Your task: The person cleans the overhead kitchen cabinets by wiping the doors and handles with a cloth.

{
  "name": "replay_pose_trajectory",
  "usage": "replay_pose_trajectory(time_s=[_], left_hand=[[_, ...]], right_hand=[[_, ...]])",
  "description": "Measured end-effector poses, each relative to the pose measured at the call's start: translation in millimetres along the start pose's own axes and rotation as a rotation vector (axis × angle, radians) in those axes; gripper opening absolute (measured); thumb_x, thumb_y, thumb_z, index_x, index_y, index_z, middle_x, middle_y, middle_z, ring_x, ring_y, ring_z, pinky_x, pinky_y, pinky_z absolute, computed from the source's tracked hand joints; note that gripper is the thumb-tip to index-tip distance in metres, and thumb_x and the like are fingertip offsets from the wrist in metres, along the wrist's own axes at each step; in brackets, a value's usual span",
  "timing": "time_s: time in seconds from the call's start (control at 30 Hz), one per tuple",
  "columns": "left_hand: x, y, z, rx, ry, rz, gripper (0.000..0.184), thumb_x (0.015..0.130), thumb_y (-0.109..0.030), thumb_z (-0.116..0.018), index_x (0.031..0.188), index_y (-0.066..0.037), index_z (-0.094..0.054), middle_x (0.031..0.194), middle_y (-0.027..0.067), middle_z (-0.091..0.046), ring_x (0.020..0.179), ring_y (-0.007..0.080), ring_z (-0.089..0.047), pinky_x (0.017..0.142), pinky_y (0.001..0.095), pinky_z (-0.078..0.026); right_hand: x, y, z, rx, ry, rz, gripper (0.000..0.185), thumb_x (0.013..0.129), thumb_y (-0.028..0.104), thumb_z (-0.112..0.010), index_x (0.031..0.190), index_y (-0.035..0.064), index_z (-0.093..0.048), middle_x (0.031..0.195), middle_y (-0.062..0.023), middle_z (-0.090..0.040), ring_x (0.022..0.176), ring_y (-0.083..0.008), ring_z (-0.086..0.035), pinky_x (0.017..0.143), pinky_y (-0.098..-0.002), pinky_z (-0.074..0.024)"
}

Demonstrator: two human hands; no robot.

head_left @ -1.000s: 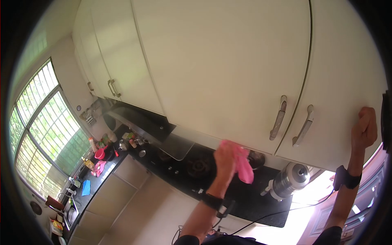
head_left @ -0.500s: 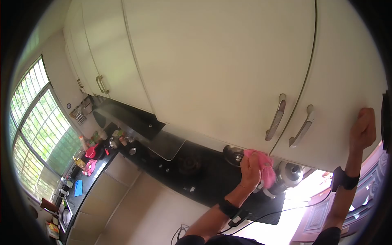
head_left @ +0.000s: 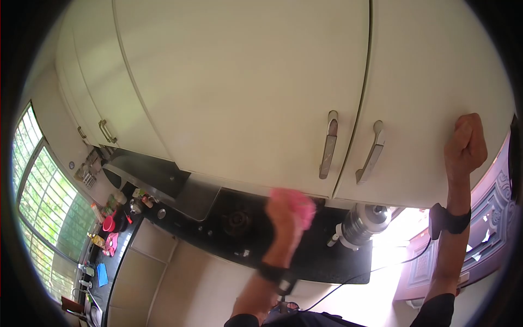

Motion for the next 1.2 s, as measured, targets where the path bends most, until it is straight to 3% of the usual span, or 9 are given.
replay_pose_trajectory(time_s=[0.03,0.1,0.27,0.4,0.6,0.77,0.97,1.03,1.2], left_hand=[[-9.8,23.4,-12.5,0.331,-0.077,-0.302,0.042,0.104,-0.031,-0.042,0.080,-0.003,-0.061,0.062,0.0072,-0.058,0.043,0.0168,-0.050,0.037,0.0302,-0.038],[-31.5,31.0,-40.1,0.123,0.051,0.210,0.032,0.101,-0.018,-0.042,0.082,-0.001,-0.062,0.074,0.0063,-0.064,0.064,0.0138,-0.059,0.056,0.0290,-0.048],[-23.2,22.9,-34.3,-0.265,-0.243,0.158,0.038,0.104,-0.028,-0.043,0.078,-0.004,-0.059,0.061,0.0075,-0.059,0.046,0.0156,-0.053,0.041,0.0290,-0.043],[7.8,-75.6,-6.0,0.267,0.037,-0.326,0.049,0.106,-0.037,-0.043,0.069,-0.007,-0.053,0.053,0.0117,-0.056,0.033,0.0170,-0.050,0.032,0.0265,-0.036],[15.0,-46.0,10.8,0.198,-0.108,-0.087,0.047,0.105,-0.038,-0.044,0.069,-0.009,-0.053,0.053,0.0042,-0.049,0.035,0.0100,-0.042,0.029,0.0245,-0.030],[-41.0,39.8,-65.7,0.147,0.001,0.045,0.024,0.099,-0.013,-0.043,0.088,0.000,-0.059,0.077,0.0063,-0.065,0.059,0.0115,-0.056,0.053,0.0266,-0.047],[-26.3,41.1,-22.8,0.104,-0.183,0.022,0.031,0.104,-0.025,-0.048,0.085,-0.003,-0.059,0.077,0.0066,-0.065,0.070,0.0137,-0.063,0.059,0.0283,-0.052],[-1.9,-16.6,-10.9,0.147,-0.024,-0.256,0.036,0.105,-0.030,-0.049,0.081,-0.005,-0.056,0.069,0.0081,-0.061,0.062,0.0162,-0.063,0.050,0.0297,-0.051],[8.4,-26.5,-10.0,0.127,-0.188,-0.171,0.039,0.104,-0.024,-0.041,0.074,-0.004,-0.053,0.056,0.0095,-0.054,0.040,0.0149,-0.048,0.032,0.0275,-0.034]], right_hand=[[0.3,0.8,0.4,-0.019,0.005,-0.001,0.025,0.098,0.005,-0.044,0.074,0.0016,-0.049,0.064,-0.0034,-0.045,0.053,-0.0097,-0.040,0.048,-0.0245,-0.0324],[2.2,0.3,0.8,-0.036,0.014,0.008,0.025,0.098,0.004,-0.044,0.074,0.0020,-0.049,0.064,-0.0032,-0.044,0.053,-0.0094,-0.039,0.048,-0.0247,-0.0319],[-1.1,-6.1,1.6,-0.045,0.001,0.005,0.022,0.096,0.002,-0.044,0.074,0.0029,-0.050,0.065,-0.0038,-0.046,0.052,-0.0103,-0.042,0.047,-0.0257,-0.0346],[4.2,0.2,0.7,-0.011,-0.020,0.077,0.021,0.095,0.001,-0.044,0.074,0.0028,-0.049,0.065,-0.0039,-0.047,0.051,-0.0112,-0.042,0.047,-0.0258,-0.0352],[4.0,1.9,1.7,-0.045,-0.014,0.020,0.019,0.093,0.000,-0.047,0.074,0.0028,-0.050,0.064,-0.0039,-0.048,0.050,-0.0112,-0.042,0.046,-0.0258,-0.0343],[2.2,-1.7,0.7,-0.058,-0.015,0.050,0.018,0.091,-0.003,-0.045,0.074,0.0029,-0.049,0.062,-0.0033,-0.047,0.049,-0.0108,-0.041,0.045,-0.0256,-0.0341],[4.5,1.8,0.1,-0.128,-0.035,0.070,0.018,0.089,-0.005,-0.044,0.073,0.0030,-0.048,0.062,-0.0035,-0.047,0.048,-0.0115,-0.042,0.045,-0.0257,-0.0354],[5.3,1.0,0.0,-0.099,-0.032,0.087,0.018,0.090,-0.004,-0.045,0.073,0.0032,-0.048,0.062,-0.0035,-0.047,0.048,-0.0120,-0.042,0.044,-0.0259,-0.0354],[6.4,6.1,-2.3,-0.112,-0.039,0.081,0.019,0.089,-0.005,-0.046,0.073,0.0037,-0.047,0.061,-0.0033,-0.046,0.047,-0.0124,-0.042,0.044,-0.0262,-0.0351]])
Point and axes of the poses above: each hand's wrist, its own x-axis towards the middle knuckle, its own z-axis out of the back of the hand, y = z × x, the point moved 4 cm from there along x, towards the middle knuckle
